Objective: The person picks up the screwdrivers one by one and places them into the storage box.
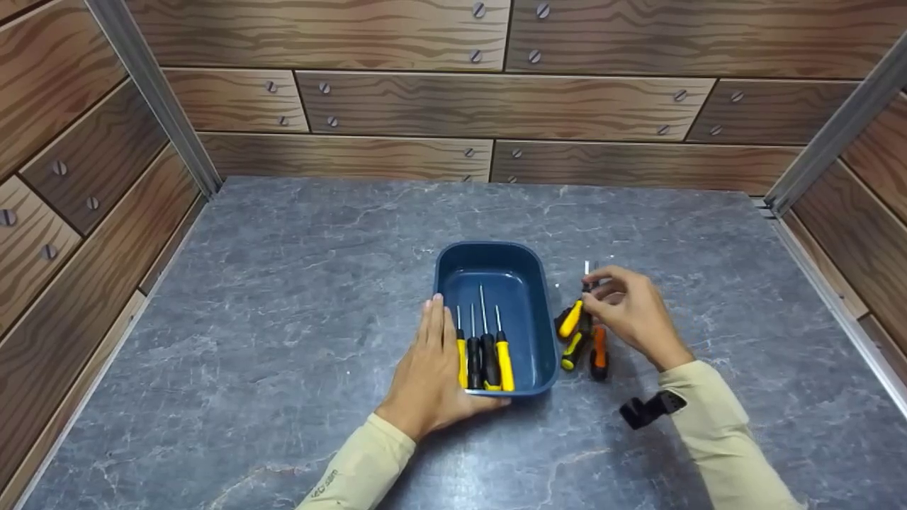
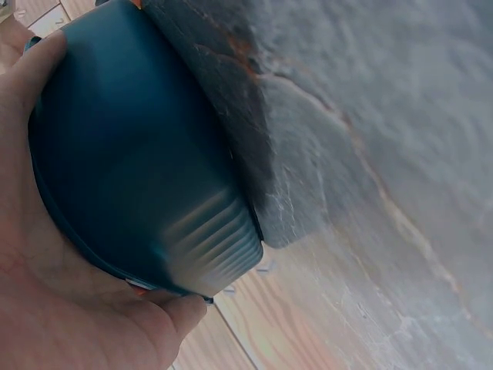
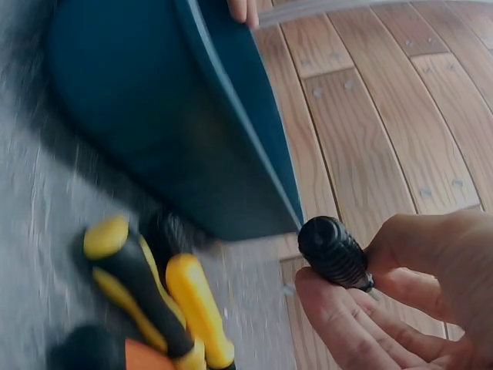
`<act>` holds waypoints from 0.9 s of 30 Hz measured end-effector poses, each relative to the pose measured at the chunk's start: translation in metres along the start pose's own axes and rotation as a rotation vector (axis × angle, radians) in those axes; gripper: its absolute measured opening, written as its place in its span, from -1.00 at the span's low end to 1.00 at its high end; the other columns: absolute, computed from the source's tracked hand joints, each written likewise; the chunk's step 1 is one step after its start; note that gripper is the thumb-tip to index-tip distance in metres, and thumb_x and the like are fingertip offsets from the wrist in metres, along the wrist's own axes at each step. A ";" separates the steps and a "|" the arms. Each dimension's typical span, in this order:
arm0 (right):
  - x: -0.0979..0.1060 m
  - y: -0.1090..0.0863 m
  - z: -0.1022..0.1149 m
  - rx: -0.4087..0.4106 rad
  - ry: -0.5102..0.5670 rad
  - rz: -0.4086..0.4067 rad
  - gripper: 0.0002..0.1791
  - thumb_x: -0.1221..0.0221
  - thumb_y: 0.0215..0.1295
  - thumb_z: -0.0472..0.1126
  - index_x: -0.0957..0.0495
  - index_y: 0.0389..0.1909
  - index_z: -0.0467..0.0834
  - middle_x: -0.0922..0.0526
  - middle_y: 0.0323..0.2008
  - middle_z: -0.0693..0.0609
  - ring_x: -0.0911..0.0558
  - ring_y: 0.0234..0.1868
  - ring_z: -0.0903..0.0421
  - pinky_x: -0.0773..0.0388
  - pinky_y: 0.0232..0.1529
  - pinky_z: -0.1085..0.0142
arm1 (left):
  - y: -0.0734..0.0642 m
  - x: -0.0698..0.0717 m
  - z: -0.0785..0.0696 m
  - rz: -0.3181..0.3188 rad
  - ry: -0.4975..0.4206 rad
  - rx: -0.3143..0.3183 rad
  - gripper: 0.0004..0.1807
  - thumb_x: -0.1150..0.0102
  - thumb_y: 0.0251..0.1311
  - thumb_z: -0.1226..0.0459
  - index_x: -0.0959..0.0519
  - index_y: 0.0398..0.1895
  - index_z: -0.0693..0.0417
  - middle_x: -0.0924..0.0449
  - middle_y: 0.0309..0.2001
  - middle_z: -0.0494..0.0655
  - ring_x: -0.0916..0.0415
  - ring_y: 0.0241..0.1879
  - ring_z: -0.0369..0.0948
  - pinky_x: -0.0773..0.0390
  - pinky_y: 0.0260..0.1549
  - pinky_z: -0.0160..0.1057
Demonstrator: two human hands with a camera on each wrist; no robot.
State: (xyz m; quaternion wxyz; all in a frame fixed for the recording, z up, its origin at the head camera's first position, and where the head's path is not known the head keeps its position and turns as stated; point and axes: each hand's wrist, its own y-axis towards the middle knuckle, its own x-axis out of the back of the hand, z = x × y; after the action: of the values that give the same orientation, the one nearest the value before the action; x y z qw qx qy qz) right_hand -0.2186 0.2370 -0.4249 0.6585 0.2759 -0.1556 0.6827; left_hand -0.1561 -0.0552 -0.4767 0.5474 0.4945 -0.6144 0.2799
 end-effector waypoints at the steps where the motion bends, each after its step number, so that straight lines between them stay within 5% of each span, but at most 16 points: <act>1: -0.003 0.001 0.003 0.009 0.013 0.001 -0.75 -0.28 0.25 -0.43 -0.63 -0.06 -0.37 -0.73 -0.31 -0.24 -0.70 -0.40 0.06 -0.67 -0.45 0.38 | 0.000 0.000 0.000 0.001 0.005 -0.001 0.55 -0.19 -0.21 -0.59 -0.04 0.51 0.51 0.22 0.56 0.43 0.18 0.56 0.23 -0.04 0.49 -0.03; 9: -0.033 0.005 0.023 0.095 -0.005 0.062 -0.79 -0.32 0.17 -0.44 -0.64 -0.16 -0.36 -0.74 -0.34 -0.20 -0.72 -0.43 0.02 -0.67 -0.46 0.38 | -0.001 0.000 0.001 -0.023 -0.017 -0.009 0.54 -0.21 -0.21 -0.58 -0.05 0.51 0.52 0.18 0.56 0.44 0.15 0.55 0.24 -0.10 0.47 -0.01; 18: -0.059 0.007 0.037 0.138 -0.242 0.129 -0.79 -0.40 0.12 -0.32 -0.69 -0.20 -0.23 -0.76 -0.42 -0.06 -0.72 -0.43 0.06 -0.70 -0.37 0.17 | 0.000 0.000 0.001 -0.003 -0.018 -0.006 0.54 -0.17 -0.19 -0.60 -0.03 0.51 0.52 0.20 0.56 0.44 0.17 0.56 0.23 -0.07 0.49 -0.03; 27: -0.080 0.007 0.039 0.184 -0.374 0.156 -0.89 -0.35 0.12 -0.36 -0.67 -0.30 -0.25 -0.71 -0.51 -0.02 -0.66 -0.47 0.11 -0.64 -0.41 0.18 | 0.000 0.000 0.001 -0.010 -0.004 -0.012 0.54 -0.15 -0.18 -0.60 -0.04 0.50 0.52 0.16 0.55 0.45 0.13 0.55 0.23 -0.08 0.49 -0.03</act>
State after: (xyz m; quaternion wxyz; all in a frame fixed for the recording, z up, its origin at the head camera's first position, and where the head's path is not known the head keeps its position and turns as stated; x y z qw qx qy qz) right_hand -0.2201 0.1486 -0.4392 0.5353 0.4439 -0.2330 0.6798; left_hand -0.1566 -0.0563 -0.4769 0.5503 0.4950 -0.6148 0.2724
